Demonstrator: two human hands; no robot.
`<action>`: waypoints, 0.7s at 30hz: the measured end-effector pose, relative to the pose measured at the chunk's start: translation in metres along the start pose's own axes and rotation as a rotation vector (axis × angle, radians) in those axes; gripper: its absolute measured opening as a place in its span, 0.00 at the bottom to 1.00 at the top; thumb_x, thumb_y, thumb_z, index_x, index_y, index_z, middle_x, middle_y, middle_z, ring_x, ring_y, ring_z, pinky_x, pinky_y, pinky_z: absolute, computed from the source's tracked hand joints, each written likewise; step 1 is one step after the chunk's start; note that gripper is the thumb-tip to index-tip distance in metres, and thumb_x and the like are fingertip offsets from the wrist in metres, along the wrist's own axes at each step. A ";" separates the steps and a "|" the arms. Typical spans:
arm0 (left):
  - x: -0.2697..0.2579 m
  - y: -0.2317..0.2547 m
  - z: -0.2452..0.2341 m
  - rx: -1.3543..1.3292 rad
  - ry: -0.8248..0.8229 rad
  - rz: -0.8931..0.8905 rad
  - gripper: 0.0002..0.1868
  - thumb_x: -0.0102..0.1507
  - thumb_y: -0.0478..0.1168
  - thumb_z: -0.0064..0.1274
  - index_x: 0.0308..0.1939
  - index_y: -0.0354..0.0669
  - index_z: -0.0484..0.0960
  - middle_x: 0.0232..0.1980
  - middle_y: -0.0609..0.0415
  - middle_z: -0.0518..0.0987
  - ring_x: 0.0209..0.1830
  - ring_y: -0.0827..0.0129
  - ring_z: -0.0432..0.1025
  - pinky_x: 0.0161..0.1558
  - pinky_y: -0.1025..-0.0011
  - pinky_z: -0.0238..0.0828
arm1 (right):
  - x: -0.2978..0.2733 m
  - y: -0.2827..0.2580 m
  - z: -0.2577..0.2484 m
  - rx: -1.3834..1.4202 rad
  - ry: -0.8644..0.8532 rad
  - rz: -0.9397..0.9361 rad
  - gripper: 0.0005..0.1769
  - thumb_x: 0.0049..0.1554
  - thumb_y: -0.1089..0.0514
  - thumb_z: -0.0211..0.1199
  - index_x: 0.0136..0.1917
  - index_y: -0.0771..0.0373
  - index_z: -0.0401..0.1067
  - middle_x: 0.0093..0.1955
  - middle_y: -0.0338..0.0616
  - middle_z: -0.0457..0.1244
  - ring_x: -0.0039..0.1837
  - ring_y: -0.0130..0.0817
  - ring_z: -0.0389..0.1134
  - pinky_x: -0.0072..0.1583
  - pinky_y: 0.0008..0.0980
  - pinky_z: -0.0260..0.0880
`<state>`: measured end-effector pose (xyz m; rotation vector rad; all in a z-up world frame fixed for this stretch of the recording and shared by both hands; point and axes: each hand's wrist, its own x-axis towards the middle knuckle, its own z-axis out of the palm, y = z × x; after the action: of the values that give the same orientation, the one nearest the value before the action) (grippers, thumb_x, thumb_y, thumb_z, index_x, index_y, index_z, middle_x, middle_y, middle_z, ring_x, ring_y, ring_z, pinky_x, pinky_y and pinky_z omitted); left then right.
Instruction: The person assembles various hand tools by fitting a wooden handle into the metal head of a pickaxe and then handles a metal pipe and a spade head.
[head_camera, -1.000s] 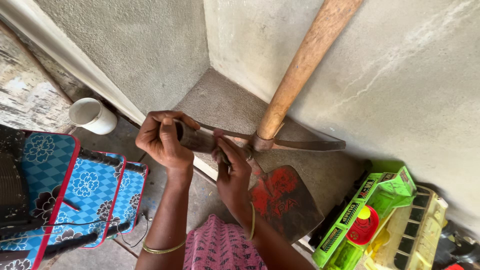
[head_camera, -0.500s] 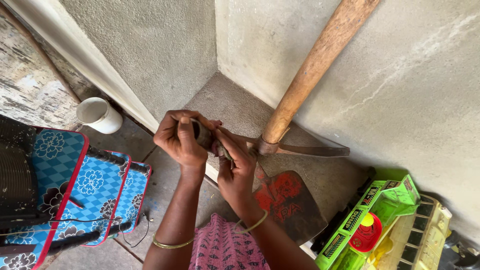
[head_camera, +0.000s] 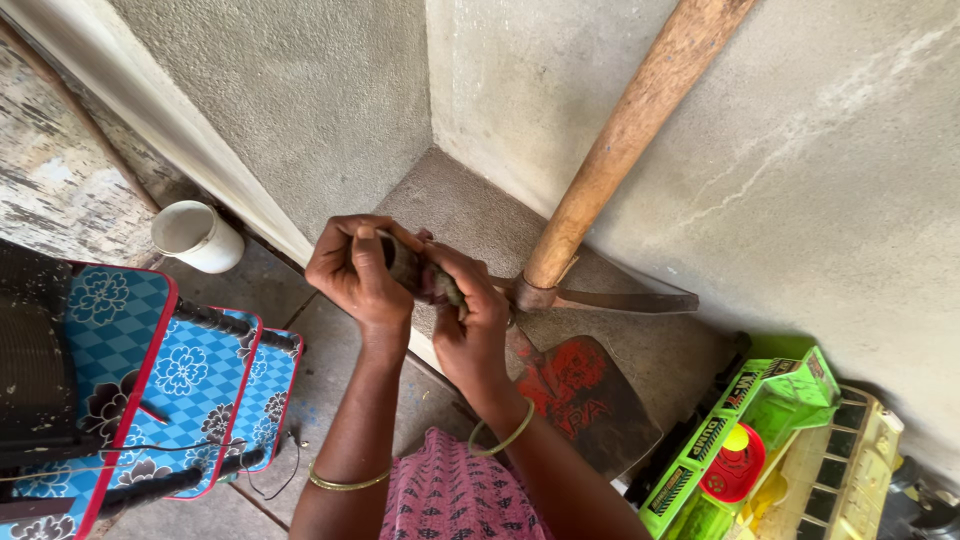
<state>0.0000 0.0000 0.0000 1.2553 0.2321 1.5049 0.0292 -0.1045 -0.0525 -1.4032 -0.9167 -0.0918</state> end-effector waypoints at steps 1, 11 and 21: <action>0.001 0.000 -0.001 -0.002 -0.007 0.002 0.15 0.72 0.38 0.44 0.33 0.31 0.74 0.28 0.45 0.77 0.24 0.66 0.73 0.30 0.69 0.72 | -0.001 0.004 0.000 -0.100 0.014 -0.041 0.32 0.51 0.82 0.53 0.65 0.61 0.72 0.63 0.48 0.68 0.65 0.34 0.70 0.63 0.34 0.74; -0.001 -0.011 -0.005 0.092 0.020 -0.003 0.16 0.72 0.39 0.45 0.34 0.30 0.76 0.24 0.47 0.74 0.20 0.72 0.65 0.25 0.76 0.58 | -0.009 0.041 -0.011 -0.168 -0.034 0.202 0.26 0.58 0.78 0.52 0.64 0.59 0.75 0.58 0.47 0.70 0.57 0.36 0.72 0.57 0.32 0.74; 0.005 -0.002 0.002 0.041 -0.031 -0.003 0.18 0.74 0.43 0.45 0.35 0.33 0.75 0.28 0.47 0.79 0.23 0.70 0.73 0.25 0.76 0.63 | -0.067 0.211 -0.052 -0.490 -0.218 0.817 0.12 0.65 0.60 0.57 0.59 0.51 0.77 0.50 0.44 0.72 0.43 0.36 0.74 0.42 0.33 0.77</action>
<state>0.0040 0.0038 0.0019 1.3095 0.2458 1.4842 0.1283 -0.1324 -0.2556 -2.1847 -0.4392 0.4907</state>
